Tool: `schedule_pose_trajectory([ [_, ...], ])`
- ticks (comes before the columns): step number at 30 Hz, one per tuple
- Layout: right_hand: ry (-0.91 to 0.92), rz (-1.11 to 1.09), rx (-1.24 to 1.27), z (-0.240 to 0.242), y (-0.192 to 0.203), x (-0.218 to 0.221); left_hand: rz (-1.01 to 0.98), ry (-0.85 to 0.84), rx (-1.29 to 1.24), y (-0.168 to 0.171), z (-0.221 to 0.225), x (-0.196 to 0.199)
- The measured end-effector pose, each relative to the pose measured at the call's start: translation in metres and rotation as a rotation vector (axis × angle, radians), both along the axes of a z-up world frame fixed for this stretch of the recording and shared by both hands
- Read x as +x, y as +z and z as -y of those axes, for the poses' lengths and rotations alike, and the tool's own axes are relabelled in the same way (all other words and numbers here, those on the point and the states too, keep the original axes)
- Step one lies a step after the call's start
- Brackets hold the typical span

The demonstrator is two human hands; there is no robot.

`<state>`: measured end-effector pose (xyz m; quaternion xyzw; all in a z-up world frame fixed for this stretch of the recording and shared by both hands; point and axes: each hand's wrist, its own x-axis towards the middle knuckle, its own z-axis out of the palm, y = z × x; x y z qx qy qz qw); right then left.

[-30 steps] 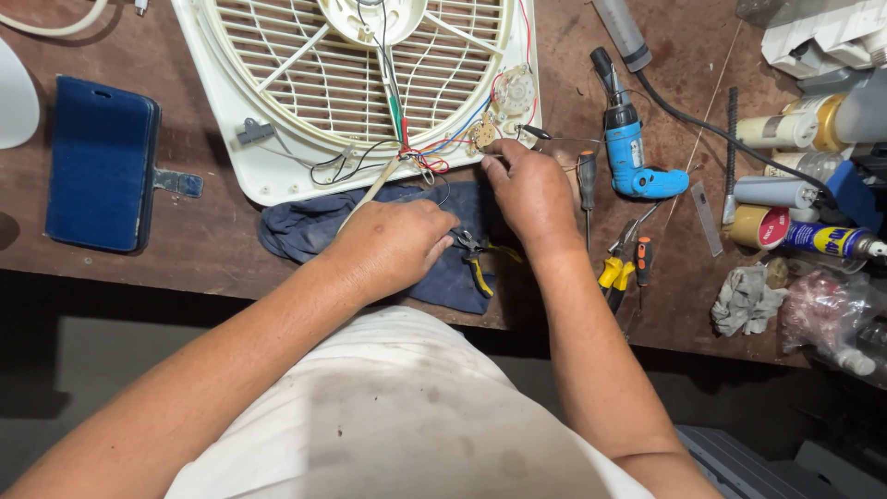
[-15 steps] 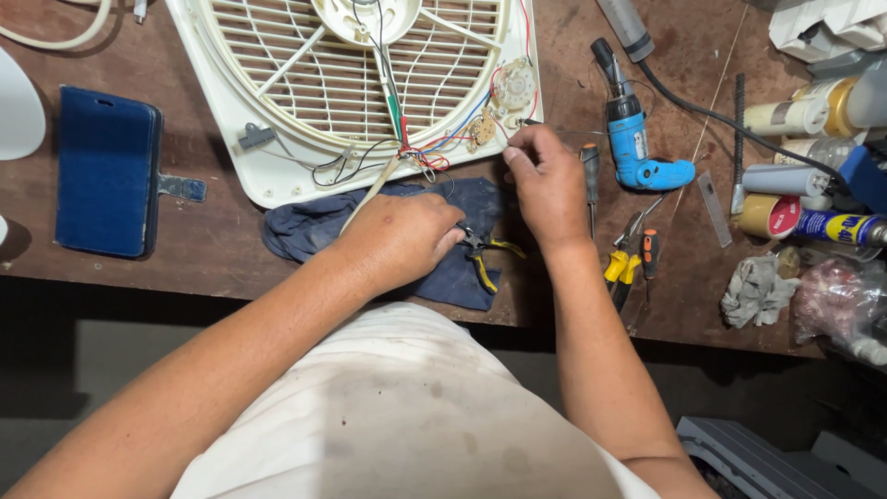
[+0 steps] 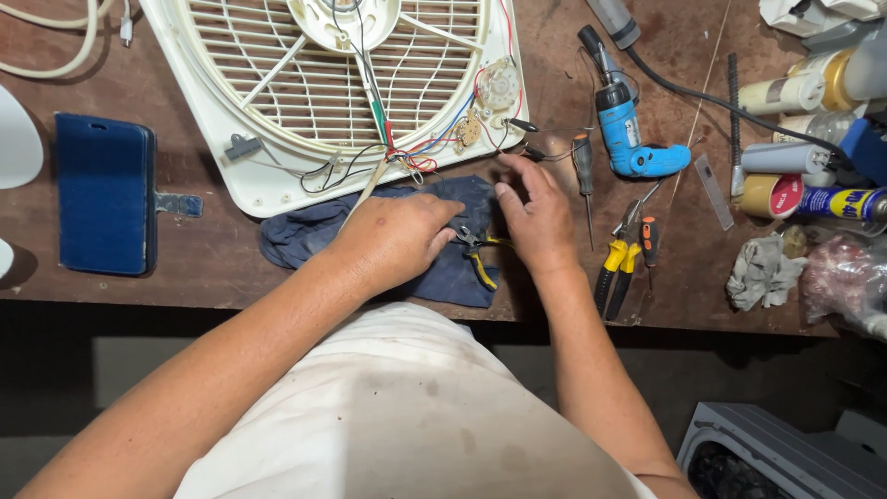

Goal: Troubleshooting and repairing a fan motor by checking power connections and manipulating internal wiring.

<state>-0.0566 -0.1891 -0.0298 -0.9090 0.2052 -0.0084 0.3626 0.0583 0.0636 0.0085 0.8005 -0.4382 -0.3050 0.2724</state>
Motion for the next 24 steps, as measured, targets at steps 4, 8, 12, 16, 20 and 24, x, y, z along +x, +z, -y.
schedule_pose_trajectory([
  [4, -0.115, -0.050, 0.038, 0.002, -0.016, -0.018, 0.001, -0.013, -0.006, -0.004, 0.000, 0.000],
  [8, -0.234, -0.109, 0.103, 0.001, -0.026, -0.032, -0.005, 0.010, -0.015, 0.001, -0.001, -0.002],
  [12, -0.280, -0.140, 0.143, 0.001, -0.021, -0.037, 0.027, 0.053, -0.084, -0.006, -0.006, -0.003],
  [16, -0.323, -0.151, 0.131, 0.005, -0.028, -0.042, 0.027, 0.076, -0.114, -0.001, -0.027, 0.001],
  [20, -0.364, -0.147, 0.212, 0.004, -0.039, -0.037, -0.021, 0.232, -0.162, 0.002, -0.060, 0.004],
  [24, -0.360, -0.114, 0.308, -0.005, -0.057, -0.024, -0.015, 0.442, -0.169, -0.013, -0.105, -0.003],
])
